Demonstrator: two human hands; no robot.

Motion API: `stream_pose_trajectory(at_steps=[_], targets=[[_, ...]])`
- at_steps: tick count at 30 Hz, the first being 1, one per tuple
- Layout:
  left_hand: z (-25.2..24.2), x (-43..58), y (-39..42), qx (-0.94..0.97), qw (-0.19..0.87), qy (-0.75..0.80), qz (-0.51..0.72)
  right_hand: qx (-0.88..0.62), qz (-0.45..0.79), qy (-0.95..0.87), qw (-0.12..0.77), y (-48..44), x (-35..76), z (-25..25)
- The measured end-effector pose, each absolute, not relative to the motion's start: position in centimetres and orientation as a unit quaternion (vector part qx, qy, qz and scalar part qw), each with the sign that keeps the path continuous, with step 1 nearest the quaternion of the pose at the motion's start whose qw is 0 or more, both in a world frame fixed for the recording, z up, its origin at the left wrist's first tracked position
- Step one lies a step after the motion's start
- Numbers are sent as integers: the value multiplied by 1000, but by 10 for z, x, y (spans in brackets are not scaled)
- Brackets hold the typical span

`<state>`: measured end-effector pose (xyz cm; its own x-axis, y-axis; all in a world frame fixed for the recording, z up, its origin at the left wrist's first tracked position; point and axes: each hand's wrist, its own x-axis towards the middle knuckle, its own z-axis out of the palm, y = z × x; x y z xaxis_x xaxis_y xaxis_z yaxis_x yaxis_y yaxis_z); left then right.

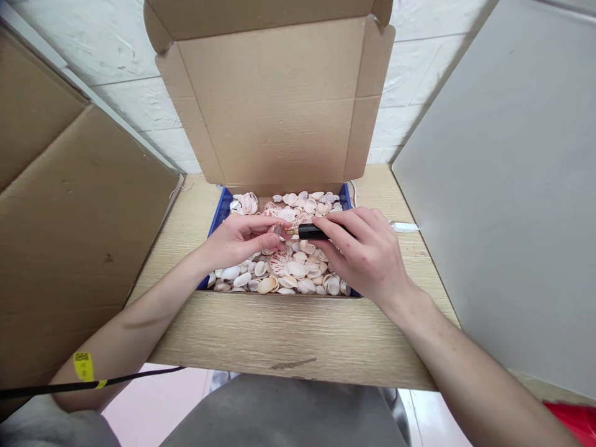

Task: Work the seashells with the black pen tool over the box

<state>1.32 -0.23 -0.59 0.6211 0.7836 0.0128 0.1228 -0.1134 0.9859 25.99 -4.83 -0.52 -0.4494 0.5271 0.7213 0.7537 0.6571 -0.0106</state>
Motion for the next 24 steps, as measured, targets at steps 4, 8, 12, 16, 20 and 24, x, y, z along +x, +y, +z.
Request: stream_pose_trajectory(at_steps=[4,8,12,16,20,24], targets=[[-5,13,-3,688,579,335,282,-370,-160,-838,368,-47,260,-6],[-5,13,-3,687,578,343,277,-372,-159,-836,370,-46,259,-5],[-5,13,-3,687,577,341,279,-376,-155,-835,371,-46,258,-6],[-6,13,-3,694,571,339,278,-377,-145,-836,372,-47,258,-6],[-5,13,-3,702,562,342,273,-383,-133,-838,365,-47,258,-7],[-5,13,-3,708,555,342,271,-387,-129,-837,364,-48,259,-8]])
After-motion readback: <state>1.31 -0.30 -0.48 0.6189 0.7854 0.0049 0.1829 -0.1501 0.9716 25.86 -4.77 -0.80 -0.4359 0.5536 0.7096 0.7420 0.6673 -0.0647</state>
